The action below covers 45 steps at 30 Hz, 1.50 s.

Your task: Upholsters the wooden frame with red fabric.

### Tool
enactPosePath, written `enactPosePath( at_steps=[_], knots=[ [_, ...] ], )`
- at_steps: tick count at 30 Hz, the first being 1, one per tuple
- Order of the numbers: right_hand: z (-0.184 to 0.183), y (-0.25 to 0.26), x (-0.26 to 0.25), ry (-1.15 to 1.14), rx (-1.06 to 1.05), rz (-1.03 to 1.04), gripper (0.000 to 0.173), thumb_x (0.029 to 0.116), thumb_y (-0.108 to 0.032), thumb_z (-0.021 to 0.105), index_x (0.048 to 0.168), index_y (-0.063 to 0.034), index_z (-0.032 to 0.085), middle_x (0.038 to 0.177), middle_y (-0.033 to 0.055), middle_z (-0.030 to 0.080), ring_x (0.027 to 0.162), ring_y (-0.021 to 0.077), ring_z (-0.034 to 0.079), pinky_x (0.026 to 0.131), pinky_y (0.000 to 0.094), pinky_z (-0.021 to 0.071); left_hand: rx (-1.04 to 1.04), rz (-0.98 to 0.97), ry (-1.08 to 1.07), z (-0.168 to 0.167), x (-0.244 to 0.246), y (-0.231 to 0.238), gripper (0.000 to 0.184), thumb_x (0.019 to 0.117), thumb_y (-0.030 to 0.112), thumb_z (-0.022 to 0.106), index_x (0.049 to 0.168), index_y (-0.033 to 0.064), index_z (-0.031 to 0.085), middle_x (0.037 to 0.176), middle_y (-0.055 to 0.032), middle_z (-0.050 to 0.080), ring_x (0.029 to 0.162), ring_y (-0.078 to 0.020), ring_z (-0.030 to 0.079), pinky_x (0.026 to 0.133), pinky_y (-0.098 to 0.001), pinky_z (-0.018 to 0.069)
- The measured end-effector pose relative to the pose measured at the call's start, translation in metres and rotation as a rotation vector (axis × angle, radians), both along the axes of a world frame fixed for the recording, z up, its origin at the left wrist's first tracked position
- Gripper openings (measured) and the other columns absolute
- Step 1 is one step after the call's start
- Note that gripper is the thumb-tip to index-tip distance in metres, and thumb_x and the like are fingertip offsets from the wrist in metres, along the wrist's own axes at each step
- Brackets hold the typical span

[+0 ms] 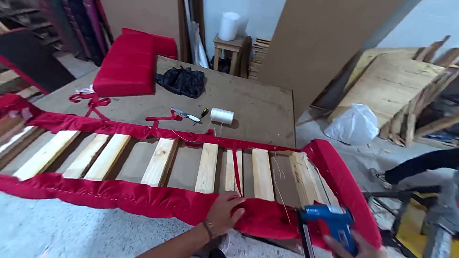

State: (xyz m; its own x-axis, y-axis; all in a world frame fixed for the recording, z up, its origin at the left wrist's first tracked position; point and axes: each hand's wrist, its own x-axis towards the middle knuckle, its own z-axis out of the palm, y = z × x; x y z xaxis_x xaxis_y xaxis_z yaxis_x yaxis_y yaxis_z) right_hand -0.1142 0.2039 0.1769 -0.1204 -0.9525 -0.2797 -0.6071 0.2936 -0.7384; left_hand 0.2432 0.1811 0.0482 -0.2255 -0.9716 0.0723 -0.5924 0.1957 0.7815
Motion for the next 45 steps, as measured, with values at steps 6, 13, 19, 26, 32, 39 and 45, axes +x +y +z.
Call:
enactPosePath(
  at_steps=[6,13,19,26,32,39,45],
  knots=[
    [0.036,-0.235,0.047,0.432,-0.232,0.359,0.049,0.0991,-0.046,0.065,0.122,-0.0032,0.068,0.098,0.0244,0.071,0.088,0.0426,0.069,0.081,0.0687,0.0522,0.051,0.511,-0.228,0.001,0.147,0.016,0.035,0.1010,0.038,0.060,0.124,0.0151,0.073,0.130,-0.0109,0.069,0.127,-0.0292,0.061,0.109,-0.0512,0.0487],
    [0.021,-0.483,0.139,0.730,-0.073,0.714,0.049,0.1010,-0.042,0.063,0.127,-0.0006,0.066,0.104,0.0263,0.070,0.095,0.0433,0.069,0.088,0.0648,0.0524,-0.004,0.585,-0.327,-0.001,0.198,-0.061,0.028,0.0975,0.027,0.065,0.123,0.0175,0.074,0.129,-0.0068,0.070,0.128,-0.0309,0.060,0.107,-0.0516,0.0488],
    [-0.089,-0.610,0.164,0.463,0.217,0.730,0.038,0.1045,-0.022,0.061,0.132,0.0048,0.061,0.114,0.0280,0.067,0.096,0.0366,0.069,0.090,0.0552,0.0558,-0.036,0.465,-0.361,-0.029,0.239,-0.177,0.035,0.0980,0.022,0.065,0.132,0.0245,0.070,0.145,-0.0117,0.060,0.138,-0.0395,0.051,0.108,-0.0616,0.0438],
    [-0.184,-0.649,0.175,0.177,0.329,0.676,0.028,0.1055,-0.014,0.053,0.125,0.0031,0.063,0.098,0.0155,0.070,0.081,0.0219,0.070,0.076,0.0412,0.0606,-0.174,0.405,-0.485,-0.069,0.271,-0.195,0.019,0.1016,0.023,0.057,0.094,0.0186,0.074,0.117,-0.0010,0.071,0.114,-0.0267,0.065,0.094,-0.0501,0.0523],
    [-0.179,-0.638,0.195,0.548,0.073,0.634,0.037,0.1047,-0.030,0.061,0.127,-0.0008,0.069,0.113,0.0284,0.070,0.108,0.0455,0.066,0.097,0.0694,0.0467,-0.150,0.339,-0.517,-0.070,0.277,-0.203,0.020,0.0987,0.038,0.061,0.105,0.0252,0.075,0.116,-0.0028,0.070,0.112,-0.0285,0.065,0.089,-0.0529,0.0522],
    [-0.122,-0.517,0.302,0.395,-0.412,0.713,0.030,0.1028,-0.009,0.053,0.129,-0.0007,0.065,0.117,0.0231,0.069,0.101,0.0387,0.070,0.088,0.0609,0.0568,-0.171,0.352,-0.546,-0.063,0.276,-0.206,0.014,0.0991,0.021,0.062,0.096,0.0165,0.075,0.116,-0.0036,0.070,0.112,-0.0294,0.065,0.089,-0.0534,0.0528],
    [-0.120,-0.419,0.408,0.316,-0.108,1.317,0.059,0.0965,0.002,0.057,0.152,-0.0180,0.052,0.153,0.0072,0.053,0.132,0.0283,0.059,0.109,0.0537,0.0490,-0.017,0.369,-0.265,-0.002,0.257,-0.171,0.024,0.1048,0.022,0.054,0.107,0.0064,0.073,0.091,-0.0071,0.075,0.093,-0.0245,0.073,0.098,-0.0509,0.0538]
  ],
)
